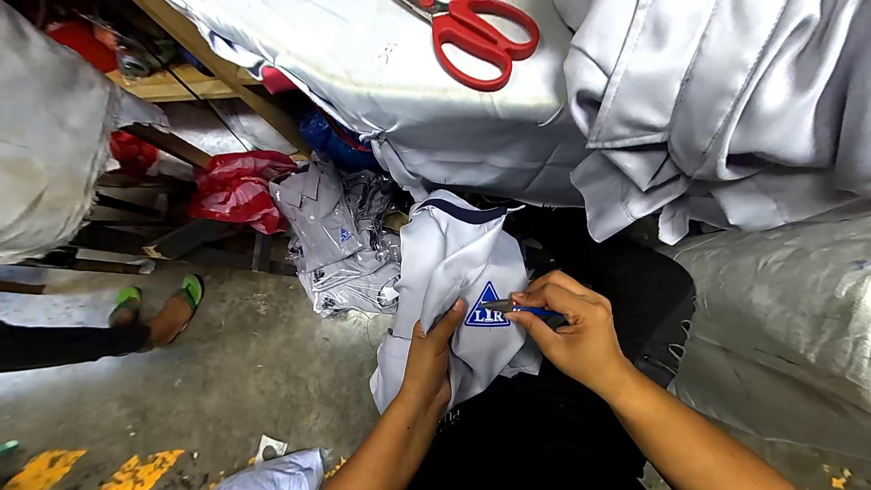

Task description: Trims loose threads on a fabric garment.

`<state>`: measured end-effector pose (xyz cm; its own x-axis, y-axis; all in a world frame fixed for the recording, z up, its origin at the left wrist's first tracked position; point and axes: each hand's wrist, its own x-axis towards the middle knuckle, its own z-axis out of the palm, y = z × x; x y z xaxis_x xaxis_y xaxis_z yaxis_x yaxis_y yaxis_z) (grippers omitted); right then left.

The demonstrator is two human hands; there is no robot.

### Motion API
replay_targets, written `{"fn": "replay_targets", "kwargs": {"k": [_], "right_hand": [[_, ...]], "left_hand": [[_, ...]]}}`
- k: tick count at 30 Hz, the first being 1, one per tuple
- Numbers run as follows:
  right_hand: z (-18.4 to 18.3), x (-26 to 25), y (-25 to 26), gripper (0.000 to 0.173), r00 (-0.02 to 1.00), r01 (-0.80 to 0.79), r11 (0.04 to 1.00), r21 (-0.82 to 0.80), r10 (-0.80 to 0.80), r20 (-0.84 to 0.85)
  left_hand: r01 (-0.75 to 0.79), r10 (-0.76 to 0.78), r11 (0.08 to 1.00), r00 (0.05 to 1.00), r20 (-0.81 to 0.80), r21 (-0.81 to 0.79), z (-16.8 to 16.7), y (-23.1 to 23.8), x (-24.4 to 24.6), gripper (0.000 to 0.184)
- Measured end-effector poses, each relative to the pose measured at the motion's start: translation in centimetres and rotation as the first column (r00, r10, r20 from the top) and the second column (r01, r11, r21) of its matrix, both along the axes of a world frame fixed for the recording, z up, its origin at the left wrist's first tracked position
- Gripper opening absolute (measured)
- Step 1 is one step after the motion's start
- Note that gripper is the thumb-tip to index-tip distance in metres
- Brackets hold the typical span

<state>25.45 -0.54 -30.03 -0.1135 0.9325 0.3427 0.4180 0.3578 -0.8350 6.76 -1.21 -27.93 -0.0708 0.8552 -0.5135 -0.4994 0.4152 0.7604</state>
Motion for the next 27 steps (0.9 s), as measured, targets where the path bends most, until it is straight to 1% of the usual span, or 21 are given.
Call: {"fn": "replay_targets", "kwargs": {"k": [2,4,6,8,13,18,21,27], "right_hand": [[0.5,0.1,-0.1,0.023,0.997,-0.058,0.996,-0.069,0.055,-0.053],[0.8,0.3,-0.3,0.023,0.998,-0.032,0.994,-0.102,0.026,-0.06],[0.9,0.4,-0.5,0.023,0.999,0.018,0.994,-0.106,-0.021,-0.034],[0.9,0.3,-0.6,0.023,0.999,0.03,0.994,-0.102,-0.031,-0.014],[0.6,-0.1,-0.6,0.021,0.999,0.034,0.998,-0.047,-0.033,0.009],[0.5,-0.2,-0.7,0.02,0.995,0.048,0.998,0.037,-0.052,0.091],[0.5,-0.2,-0.8,0.02,0.987,0.061,0.995,0.076,-0.072,0.141],[0.4,-0.2,-0.7,0.02,0.984,0.046,0.991,0.122,-0.066,0.165]], "left_hand": [[-0.009,0.009,1.0,1.0,0.007,0.015,0.1,0.0,-0.1,0.015],[-0.013,0.013,1.0,1.0,0.004,0.024,0.1,0.0,0.0,0.015],[-0.015,0.015,0.999,1.0,-0.002,0.033,0.1,0.0,0.1,0.015],[-0.015,0.015,0.999,1.0,-0.011,0.039,0.1,0.0,0.2,0.015],[-0.018,0.019,0.999,0.999,-0.027,0.031,0.4,0.0,0.5,0.015],[-0.03,0.03,1.0,0.999,-0.029,-0.004,0.7,-0.2,0.8,0.014],[-0.033,0.033,0.999,0.999,-0.029,0.001,0.6,-0.3,0.9,0.015],[-0.05,0.05,0.999,0.998,-0.037,-0.009,0.7,-0.3,1.0,0.014]]}}
